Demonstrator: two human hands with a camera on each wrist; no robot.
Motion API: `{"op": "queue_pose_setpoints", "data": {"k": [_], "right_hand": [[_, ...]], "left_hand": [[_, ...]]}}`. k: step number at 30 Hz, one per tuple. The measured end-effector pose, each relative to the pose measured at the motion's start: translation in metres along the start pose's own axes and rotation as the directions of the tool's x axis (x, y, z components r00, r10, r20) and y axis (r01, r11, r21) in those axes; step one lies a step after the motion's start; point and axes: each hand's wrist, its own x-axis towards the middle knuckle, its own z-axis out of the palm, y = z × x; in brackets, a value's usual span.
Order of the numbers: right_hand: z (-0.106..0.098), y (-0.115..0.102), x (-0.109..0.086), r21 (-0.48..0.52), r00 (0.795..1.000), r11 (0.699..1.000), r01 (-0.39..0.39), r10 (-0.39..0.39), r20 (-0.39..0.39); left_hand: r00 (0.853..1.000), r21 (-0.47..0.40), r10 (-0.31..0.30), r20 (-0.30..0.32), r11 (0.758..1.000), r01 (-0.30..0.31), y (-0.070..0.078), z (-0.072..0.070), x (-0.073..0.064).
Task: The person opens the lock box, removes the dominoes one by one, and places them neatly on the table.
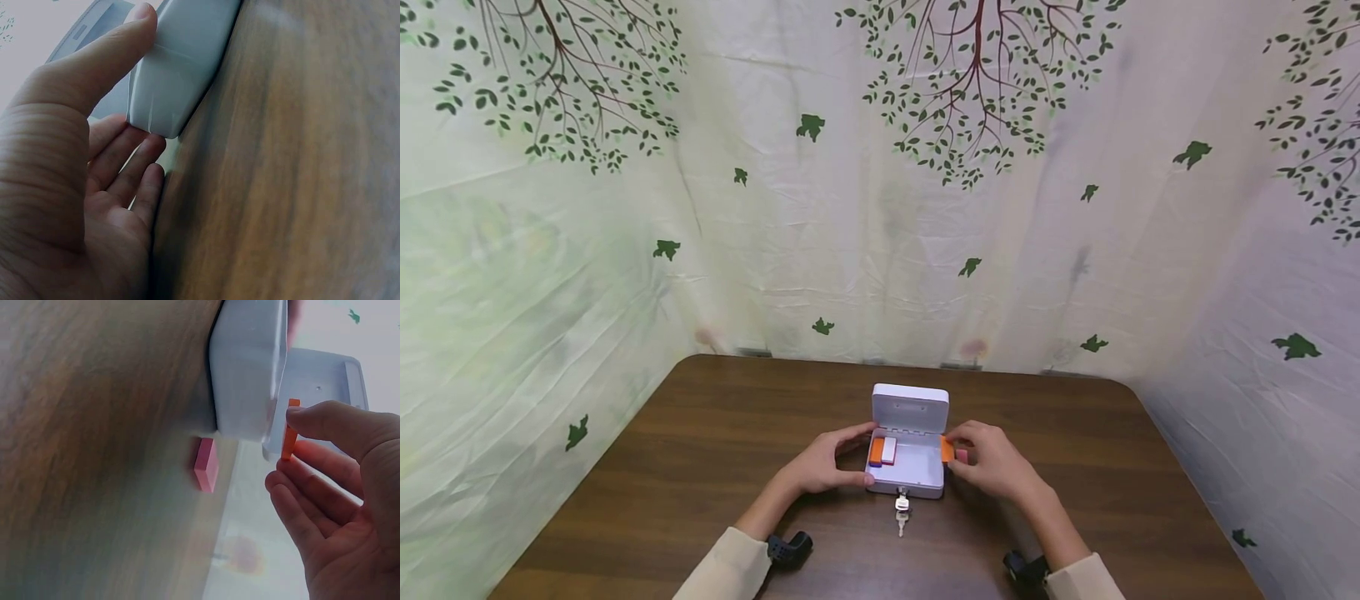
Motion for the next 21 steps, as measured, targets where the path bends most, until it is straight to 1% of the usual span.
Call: {"op": "queue_pose_setpoints", "data": {"k": [7,17,21], "right_hand": [[-0.002,0.004,-0.004,-0.01,0.998,0.998,-0.055,0.055,0.026],[-0.005,0.01,-0.009,-0.002,0.991,0.992,-0.125,0.125,0.037],[-0.004,0.014,-0.011,-0.022,0.992,0.992,-0.122,0.123,0.036]], "left_hand": [[1.0,0.009,-0.015,0.002,1.0,0.015,0.001,-0.001,-0.001],[1.0,0.014,-0.02,0.003,1.0,0.02,0.0,-0.001,-0.001],[1.0,0.013,-0.015,0.003,1.0,0.015,0.0,-0.001,0.0]]}}
